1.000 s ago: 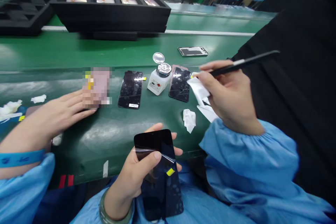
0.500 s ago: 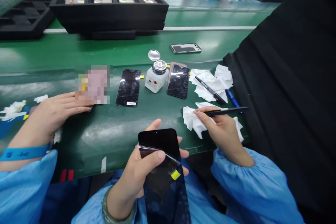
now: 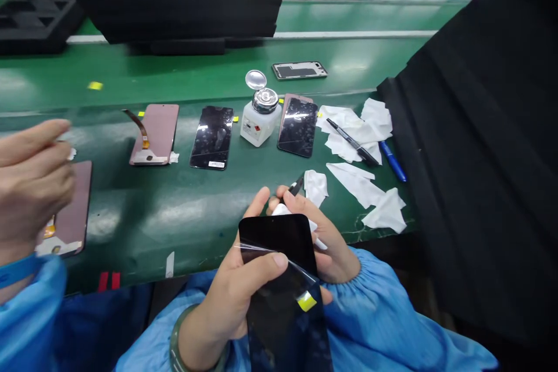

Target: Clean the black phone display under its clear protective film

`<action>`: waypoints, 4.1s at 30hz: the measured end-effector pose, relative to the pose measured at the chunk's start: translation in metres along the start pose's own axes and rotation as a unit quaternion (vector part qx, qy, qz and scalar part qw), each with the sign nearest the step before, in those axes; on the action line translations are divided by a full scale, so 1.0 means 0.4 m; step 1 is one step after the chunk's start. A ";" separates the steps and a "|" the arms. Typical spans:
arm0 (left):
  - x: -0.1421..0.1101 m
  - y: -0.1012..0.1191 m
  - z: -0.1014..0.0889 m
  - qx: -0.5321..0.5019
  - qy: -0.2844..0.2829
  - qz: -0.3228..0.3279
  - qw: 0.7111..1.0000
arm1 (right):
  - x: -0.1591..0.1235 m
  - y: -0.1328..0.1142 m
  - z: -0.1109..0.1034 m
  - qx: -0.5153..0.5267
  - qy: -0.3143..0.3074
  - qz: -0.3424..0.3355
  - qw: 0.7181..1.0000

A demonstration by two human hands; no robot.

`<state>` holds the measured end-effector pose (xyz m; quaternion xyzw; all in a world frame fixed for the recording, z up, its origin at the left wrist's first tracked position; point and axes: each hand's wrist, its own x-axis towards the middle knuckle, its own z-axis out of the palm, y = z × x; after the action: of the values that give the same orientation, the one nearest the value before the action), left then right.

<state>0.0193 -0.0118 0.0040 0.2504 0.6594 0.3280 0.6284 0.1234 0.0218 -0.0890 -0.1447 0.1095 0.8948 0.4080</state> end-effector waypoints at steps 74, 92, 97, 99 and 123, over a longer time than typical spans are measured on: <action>-0.011 0.007 -0.021 -0.161 -0.120 -0.122 0.972 | -0.015 0.006 -0.022 0.069 0.009 0.116 0.991; -0.008 0.007 -0.016 -0.165 -0.124 -0.125 0.970 | -0.001 0.013 -0.018 0.021 -0.017 0.137 0.990; -0.006 0.009 -0.017 -0.158 -0.123 -0.129 0.971 | 0.006 0.007 -0.010 0.019 0.003 0.122 0.992; -0.006 0.010 -0.018 -0.152 -0.127 -0.135 0.971 | 0.005 0.008 -0.012 0.023 -0.012 0.132 0.991; -0.016 0.013 -0.019 -0.164 -0.115 -0.133 0.971 | -0.012 0.030 -0.018 0.110 0.040 0.189 0.975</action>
<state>0.0120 -0.0141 0.0123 0.0898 0.5470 0.3144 0.7707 0.1184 0.0084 -0.0932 -0.1110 0.2489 0.9318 0.2398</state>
